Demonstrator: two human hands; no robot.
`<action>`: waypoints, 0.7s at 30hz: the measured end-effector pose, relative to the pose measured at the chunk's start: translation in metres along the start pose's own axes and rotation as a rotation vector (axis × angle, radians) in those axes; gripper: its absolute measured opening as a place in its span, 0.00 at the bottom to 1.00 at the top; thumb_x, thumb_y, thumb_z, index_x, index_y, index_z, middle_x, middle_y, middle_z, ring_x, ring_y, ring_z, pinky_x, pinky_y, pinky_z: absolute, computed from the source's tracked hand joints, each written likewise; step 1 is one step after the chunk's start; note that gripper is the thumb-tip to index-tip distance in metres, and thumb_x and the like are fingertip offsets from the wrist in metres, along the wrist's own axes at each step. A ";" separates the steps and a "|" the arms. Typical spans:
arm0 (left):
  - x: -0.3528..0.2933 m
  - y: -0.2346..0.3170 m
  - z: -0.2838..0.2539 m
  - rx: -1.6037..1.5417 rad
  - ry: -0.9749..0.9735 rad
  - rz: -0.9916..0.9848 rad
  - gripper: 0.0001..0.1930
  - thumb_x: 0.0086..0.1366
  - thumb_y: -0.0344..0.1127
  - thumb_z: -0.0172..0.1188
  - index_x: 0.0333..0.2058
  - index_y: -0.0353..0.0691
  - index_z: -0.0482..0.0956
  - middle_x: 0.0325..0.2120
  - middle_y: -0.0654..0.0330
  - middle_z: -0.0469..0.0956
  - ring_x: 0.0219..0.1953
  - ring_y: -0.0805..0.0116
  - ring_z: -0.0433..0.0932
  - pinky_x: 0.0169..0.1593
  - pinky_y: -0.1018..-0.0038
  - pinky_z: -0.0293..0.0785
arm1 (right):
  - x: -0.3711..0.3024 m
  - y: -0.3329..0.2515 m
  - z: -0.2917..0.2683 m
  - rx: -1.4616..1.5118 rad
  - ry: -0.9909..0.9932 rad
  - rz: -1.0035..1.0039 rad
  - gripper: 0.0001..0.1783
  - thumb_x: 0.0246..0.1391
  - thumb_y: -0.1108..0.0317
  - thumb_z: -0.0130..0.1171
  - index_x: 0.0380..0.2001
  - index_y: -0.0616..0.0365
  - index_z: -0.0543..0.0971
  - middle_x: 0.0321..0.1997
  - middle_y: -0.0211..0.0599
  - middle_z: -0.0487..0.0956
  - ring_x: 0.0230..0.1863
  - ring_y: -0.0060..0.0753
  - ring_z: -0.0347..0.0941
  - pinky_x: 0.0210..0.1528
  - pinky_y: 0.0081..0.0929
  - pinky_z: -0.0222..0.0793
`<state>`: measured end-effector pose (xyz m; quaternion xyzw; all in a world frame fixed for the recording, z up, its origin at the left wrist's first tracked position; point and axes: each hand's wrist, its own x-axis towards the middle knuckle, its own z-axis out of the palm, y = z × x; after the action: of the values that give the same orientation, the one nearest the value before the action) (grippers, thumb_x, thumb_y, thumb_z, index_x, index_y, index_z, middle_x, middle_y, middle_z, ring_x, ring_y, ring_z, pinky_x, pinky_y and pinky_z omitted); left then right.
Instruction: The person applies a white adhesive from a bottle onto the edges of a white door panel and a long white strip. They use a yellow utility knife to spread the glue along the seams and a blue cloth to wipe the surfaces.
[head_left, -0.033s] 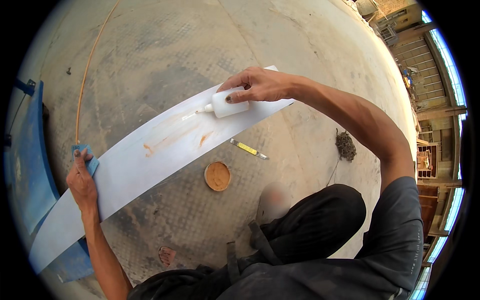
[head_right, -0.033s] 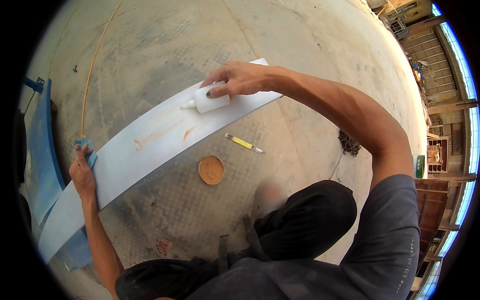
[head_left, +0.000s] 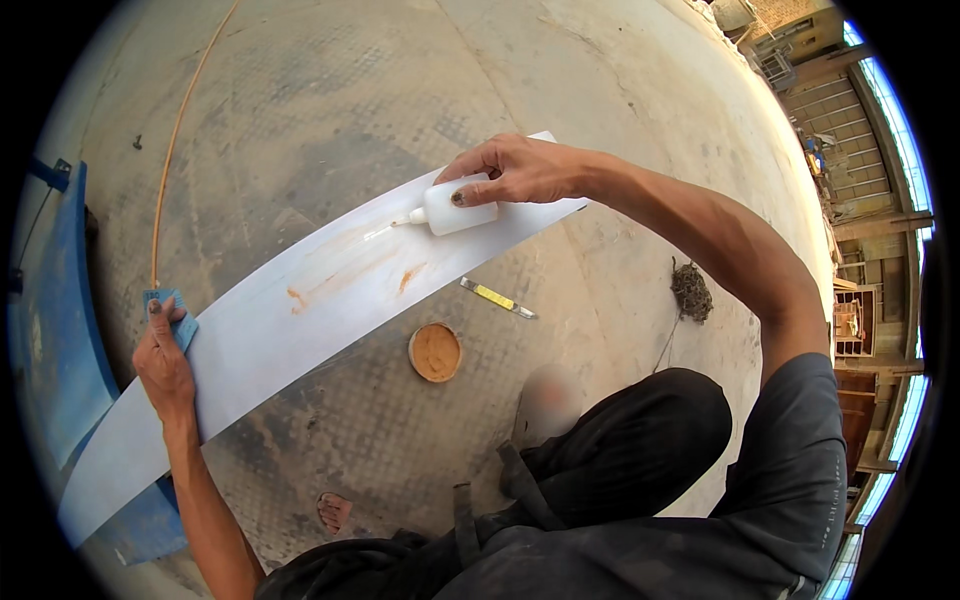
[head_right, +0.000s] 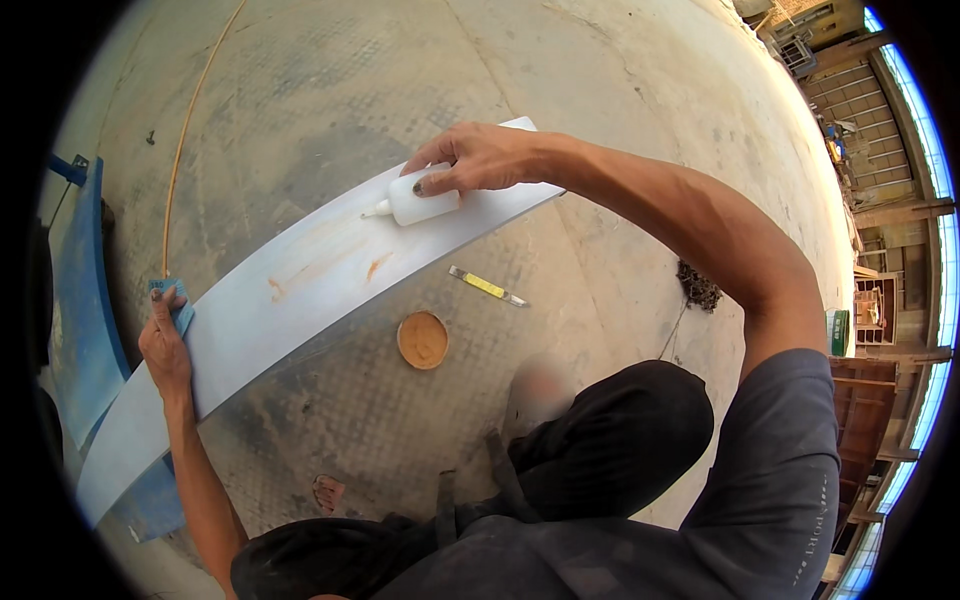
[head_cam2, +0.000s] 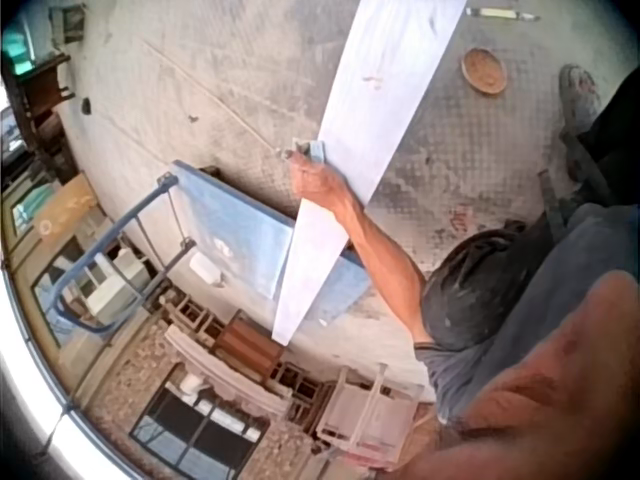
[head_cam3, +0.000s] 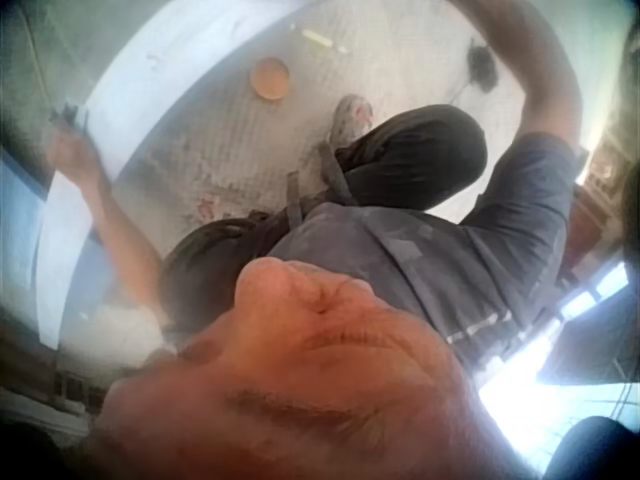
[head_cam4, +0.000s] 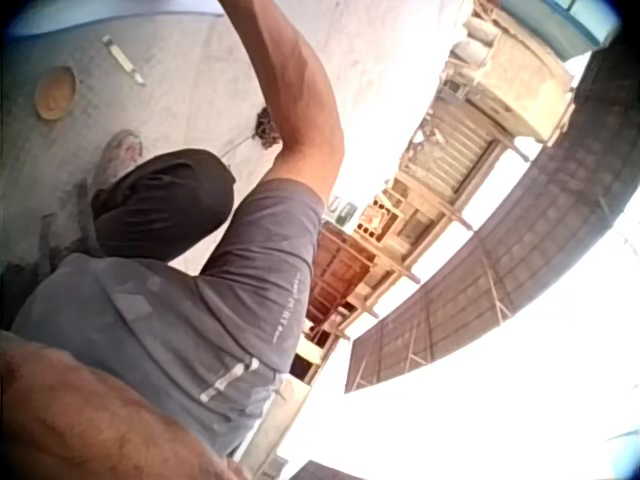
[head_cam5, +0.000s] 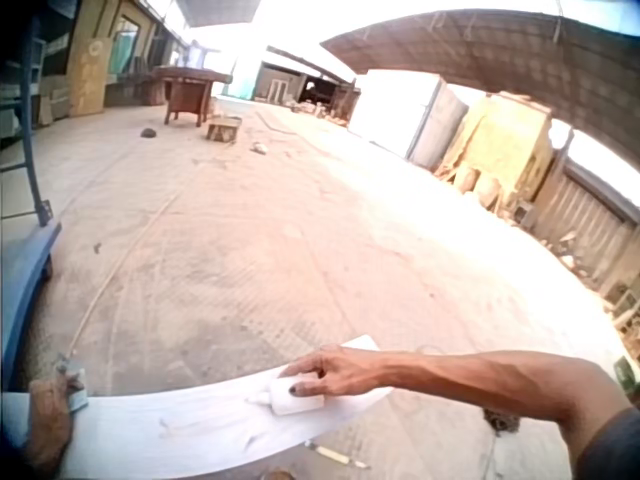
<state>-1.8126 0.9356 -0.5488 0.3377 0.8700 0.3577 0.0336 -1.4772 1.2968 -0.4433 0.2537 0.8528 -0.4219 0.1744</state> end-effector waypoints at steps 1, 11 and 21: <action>0.000 0.001 0.000 -0.003 -0.003 -0.002 0.35 0.79 0.61 0.42 0.52 0.33 0.85 0.36 0.50 0.86 0.41 0.62 0.82 0.51 0.69 0.75 | 0.001 0.002 0.000 0.004 -0.004 -0.005 0.26 0.61 0.54 0.61 0.59 0.55 0.82 0.58 0.42 0.82 0.59 0.40 0.74 0.64 0.38 0.66; -0.001 0.008 -0.002 -0.039 -0.022 -0.027 0.34 0.79 0.61 0.43 0.53 0.34 0.85 0.37 0.49 0.86 0.41 0.62 0.82 0.52 0.69 0.74 | -0.017 0.023 -0.012 0.011 0.030 0.050 0.27 0.60 0.55 0.62 0.59 0.57 0.81 0.59 0.42 0.82 0.59 0.41 0.75 0.65 0.39 0.66; -0.002 0.008 -0.005 0.026 -0.031 -0.001 0.32 0.80 0.58 0.41 0.54 0.35 0.84 0.37 0.51 0.86 0.41 0.64 0.81 0.52 0.69 0.74 | -0.031 0.031 -0.013 0.205 0.073 -0.005 0.27 0.63 0.55 0.62 0.60 0.59 0.80 0.55 0.42 0.83 0.52 0.36 0.77 0.58 0.34 0.70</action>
<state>-1.8085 0.9356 -0.5405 0.3434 0.8739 0.3412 0.0430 -1.4352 1.3150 -0.4397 0.2833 0.8116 -0.4978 0.1151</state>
